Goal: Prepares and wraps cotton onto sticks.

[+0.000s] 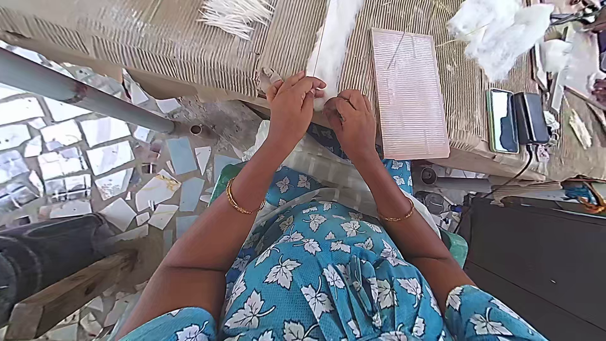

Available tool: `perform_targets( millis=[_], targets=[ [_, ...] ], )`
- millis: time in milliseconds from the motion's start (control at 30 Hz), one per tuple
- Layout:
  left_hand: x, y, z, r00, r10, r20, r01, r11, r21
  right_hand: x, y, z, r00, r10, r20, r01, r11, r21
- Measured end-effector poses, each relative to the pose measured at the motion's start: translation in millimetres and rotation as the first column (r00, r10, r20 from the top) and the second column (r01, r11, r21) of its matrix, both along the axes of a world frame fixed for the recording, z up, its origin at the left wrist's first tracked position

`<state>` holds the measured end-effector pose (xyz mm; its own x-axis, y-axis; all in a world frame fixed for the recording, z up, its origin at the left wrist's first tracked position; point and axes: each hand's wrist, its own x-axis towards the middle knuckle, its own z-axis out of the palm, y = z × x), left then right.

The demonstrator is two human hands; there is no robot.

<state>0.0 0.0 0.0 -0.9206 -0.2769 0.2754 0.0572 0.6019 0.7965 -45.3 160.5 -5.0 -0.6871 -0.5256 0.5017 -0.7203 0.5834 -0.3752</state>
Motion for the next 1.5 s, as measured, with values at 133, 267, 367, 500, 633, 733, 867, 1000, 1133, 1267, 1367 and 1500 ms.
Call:
perform_targets(
  millis=[133, 267, 367, 500, 633, 733, 867, 1000, 1133, 1267, 1367, 1500],
  targets=[
    [1, 0, 2, 1.000, 0.005, 0.023, -0.005, 1.000, 0.005, 12, 13, 15, 0.985, 0.046, 0.166, -0.050, 0.999, 0.020],
    [0, 1, 1, 1.000, 0.012, 0.020, -0.012, 1.000, 0.004, 15, 26, 22, 0.952, 0.089, 0.292, -0.078, 0.996, -0.049],
    [-1, 1, 0, 1.000, 0.006, 0.012, -0.006, 1.000, 0.000, 20, 40, 32, 0.901, 0.133, 0.412, -0.080, 0.986, -0.143],
    [0, 1, -1, 0.999, 0.020, -0.037, -0.021, 0.999, -0.027, 10, 63, 43, 0.787, 0.202, 0.583, 0.026, 0.933, -0.359],
    [3, 8, -1, 0.971, 0.038, -0.238, -0.061, 0.994, -0.093, -13, 99, 58, 0.799, 0.069, 0.597, 0.180, 0.920, -0.347],
    [7, 23, 7, 0.946, -0.061, -0.318, 0.008, 0.987, -0.163, -36, 127, 64, 0.784, -0.107, 0.611, 0.275, 0.943, -0.188],
    [4, 68, 35, 0.955, -0.207, -0.211, 0.175, 0.971, -0.162, -53, 148, 60, 0.735, -0.253, 0.630, 0.331, 0.944, -0.007],
    [-31, 108, 39, 0.946, -0.323, -0.029, 0.319, 0.942, -0.110, -59, 150, 53, 0.711, -0.286, 0.642, 0.364, 0.931, 0.011],
    [-53, 131, 35, 0.933, -0.343, 0.104, 0.355, 0.924, -0.140, -61, 151, 56, 0.709, -0.342, 0.617, 0.376, 0.923, 0.080],
    [-58, 141, 27, 0.952, -0.287, 0.105, 0.304, 0.922, -0.240, -62, 149, 55, 0.714, -0.345, 0.609, 0.383, 0.921, 0.074],
    [-62, 146, 24, 0.962, -0.256, 0.092, 0.272, 0.912, -0.306, -64, 147, 58, 0.720, -0.338, 0.606, 0.336, 0.934, 0.123],
    [-67, 147, 13, 0.969, -0.246, -0.005, 0.230, 0.913, -0.336, -70, 155, 68, 0.731, -0.347, 0.587, 0.292, 0.937, 0.190]
  ],
)
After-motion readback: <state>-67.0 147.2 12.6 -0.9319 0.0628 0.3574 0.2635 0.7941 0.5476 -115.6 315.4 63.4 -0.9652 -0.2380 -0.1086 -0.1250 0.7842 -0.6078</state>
